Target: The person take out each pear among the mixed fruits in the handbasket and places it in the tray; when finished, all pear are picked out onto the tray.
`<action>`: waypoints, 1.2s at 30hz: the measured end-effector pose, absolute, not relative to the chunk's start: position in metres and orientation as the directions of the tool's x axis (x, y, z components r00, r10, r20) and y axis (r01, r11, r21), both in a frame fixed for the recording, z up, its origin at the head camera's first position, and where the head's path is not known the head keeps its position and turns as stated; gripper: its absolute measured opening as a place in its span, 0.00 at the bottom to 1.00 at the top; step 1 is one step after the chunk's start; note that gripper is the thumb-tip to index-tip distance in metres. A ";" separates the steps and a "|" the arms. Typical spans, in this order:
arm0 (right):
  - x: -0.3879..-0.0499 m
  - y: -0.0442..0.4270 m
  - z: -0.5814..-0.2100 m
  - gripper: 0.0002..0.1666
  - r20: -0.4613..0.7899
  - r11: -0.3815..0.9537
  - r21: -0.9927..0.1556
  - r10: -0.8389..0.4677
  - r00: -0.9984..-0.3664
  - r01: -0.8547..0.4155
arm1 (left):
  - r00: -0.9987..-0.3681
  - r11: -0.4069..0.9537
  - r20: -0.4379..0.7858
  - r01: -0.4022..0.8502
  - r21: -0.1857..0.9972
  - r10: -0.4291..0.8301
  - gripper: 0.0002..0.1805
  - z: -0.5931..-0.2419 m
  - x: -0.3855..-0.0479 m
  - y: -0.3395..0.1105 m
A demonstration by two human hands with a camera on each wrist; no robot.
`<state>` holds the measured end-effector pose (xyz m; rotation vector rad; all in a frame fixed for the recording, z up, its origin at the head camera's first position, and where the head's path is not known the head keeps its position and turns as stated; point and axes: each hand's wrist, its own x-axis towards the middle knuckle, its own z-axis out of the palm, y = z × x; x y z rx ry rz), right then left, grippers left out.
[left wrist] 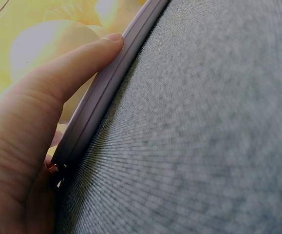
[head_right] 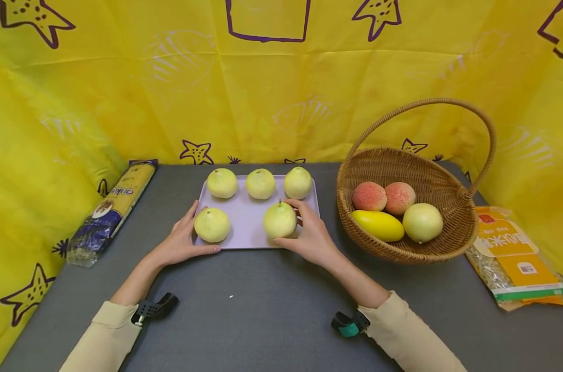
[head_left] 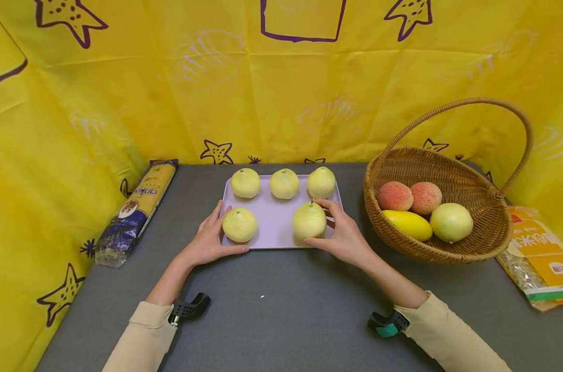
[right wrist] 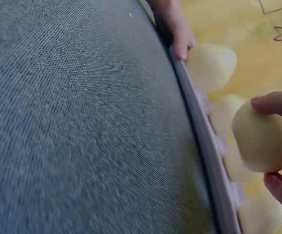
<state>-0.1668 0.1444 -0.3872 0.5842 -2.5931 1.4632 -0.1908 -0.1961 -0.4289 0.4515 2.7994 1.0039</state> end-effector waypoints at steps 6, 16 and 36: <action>-0.171 0.131 -0.397 0.50 0.281 0.443 -0.805 -0.302 -0.911 -0.395 | -0.946 0.736 -0.025 0.234 0.635 0.323 0.66 -0.429 -0.192 -0.195; -0.176 0.110 -0.405 0.49 0.289 0.436 -0.792 -0.349 -0.892 -0.427 | -0.946 0.738 -0.018 0.241 0.631 0.324 0.66 -0.429 -0.192 -0.195; -0.183 0.095 -0.411 0.49 0.293 0.410 -0.793 -0.392 -0.872 -0.451 | -0.949 0.739 -0.023 0.230 0.633 0.315 0.66 -0.429 -0.191 -0.195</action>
